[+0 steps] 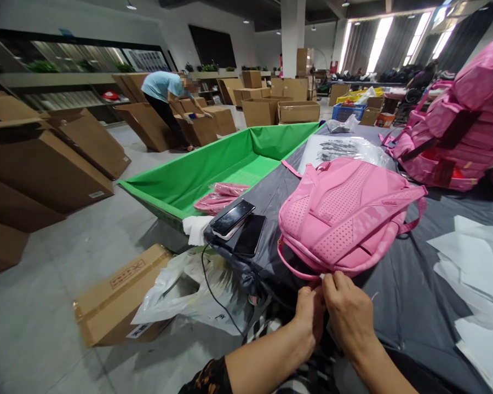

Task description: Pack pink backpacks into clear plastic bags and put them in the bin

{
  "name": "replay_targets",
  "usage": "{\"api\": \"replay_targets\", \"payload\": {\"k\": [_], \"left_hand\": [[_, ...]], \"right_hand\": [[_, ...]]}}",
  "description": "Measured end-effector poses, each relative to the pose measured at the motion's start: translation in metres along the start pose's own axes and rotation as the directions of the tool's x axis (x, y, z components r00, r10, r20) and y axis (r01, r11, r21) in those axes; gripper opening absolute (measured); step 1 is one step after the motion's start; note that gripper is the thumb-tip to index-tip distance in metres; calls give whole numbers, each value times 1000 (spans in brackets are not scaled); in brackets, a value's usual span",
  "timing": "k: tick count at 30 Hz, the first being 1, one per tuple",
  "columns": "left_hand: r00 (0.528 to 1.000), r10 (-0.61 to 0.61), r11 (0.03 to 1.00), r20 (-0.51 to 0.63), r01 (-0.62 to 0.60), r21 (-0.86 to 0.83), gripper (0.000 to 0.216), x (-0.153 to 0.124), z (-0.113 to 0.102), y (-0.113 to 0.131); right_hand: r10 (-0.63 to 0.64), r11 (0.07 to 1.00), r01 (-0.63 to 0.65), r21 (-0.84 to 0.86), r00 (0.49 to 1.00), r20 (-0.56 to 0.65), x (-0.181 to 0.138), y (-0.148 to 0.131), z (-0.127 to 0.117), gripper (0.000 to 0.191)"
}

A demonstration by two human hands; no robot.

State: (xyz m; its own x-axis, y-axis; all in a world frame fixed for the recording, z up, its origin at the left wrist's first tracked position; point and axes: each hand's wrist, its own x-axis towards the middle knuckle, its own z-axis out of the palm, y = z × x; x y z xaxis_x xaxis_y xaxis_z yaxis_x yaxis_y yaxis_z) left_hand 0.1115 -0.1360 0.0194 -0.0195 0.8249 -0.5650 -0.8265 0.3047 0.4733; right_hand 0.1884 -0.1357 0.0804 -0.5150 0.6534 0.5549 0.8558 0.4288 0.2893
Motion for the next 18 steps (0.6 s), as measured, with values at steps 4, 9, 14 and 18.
{"api": "replay_targets", "payload": {"k": [4,9,14,18], "left_hand": [[997,8,1000,73,-9,8,30,-1,0,11],[982,31,998,186,-39,42,26,-4,-4,17],[979,58,994,198,-75,82,26,-7,1,17],[995,74,987,-61,-64,148,32,-2,3,6]], "right_hand": [[20,998,-17,-59,999,50,-14,-11,8,26],[-14,999,17,-47,997,75,-41,-7,6,33],[-15,1000,14,16,999,28,-48,-7,7,28],[-82,993,83,89,996,-15,-67,4,22,29]]}}
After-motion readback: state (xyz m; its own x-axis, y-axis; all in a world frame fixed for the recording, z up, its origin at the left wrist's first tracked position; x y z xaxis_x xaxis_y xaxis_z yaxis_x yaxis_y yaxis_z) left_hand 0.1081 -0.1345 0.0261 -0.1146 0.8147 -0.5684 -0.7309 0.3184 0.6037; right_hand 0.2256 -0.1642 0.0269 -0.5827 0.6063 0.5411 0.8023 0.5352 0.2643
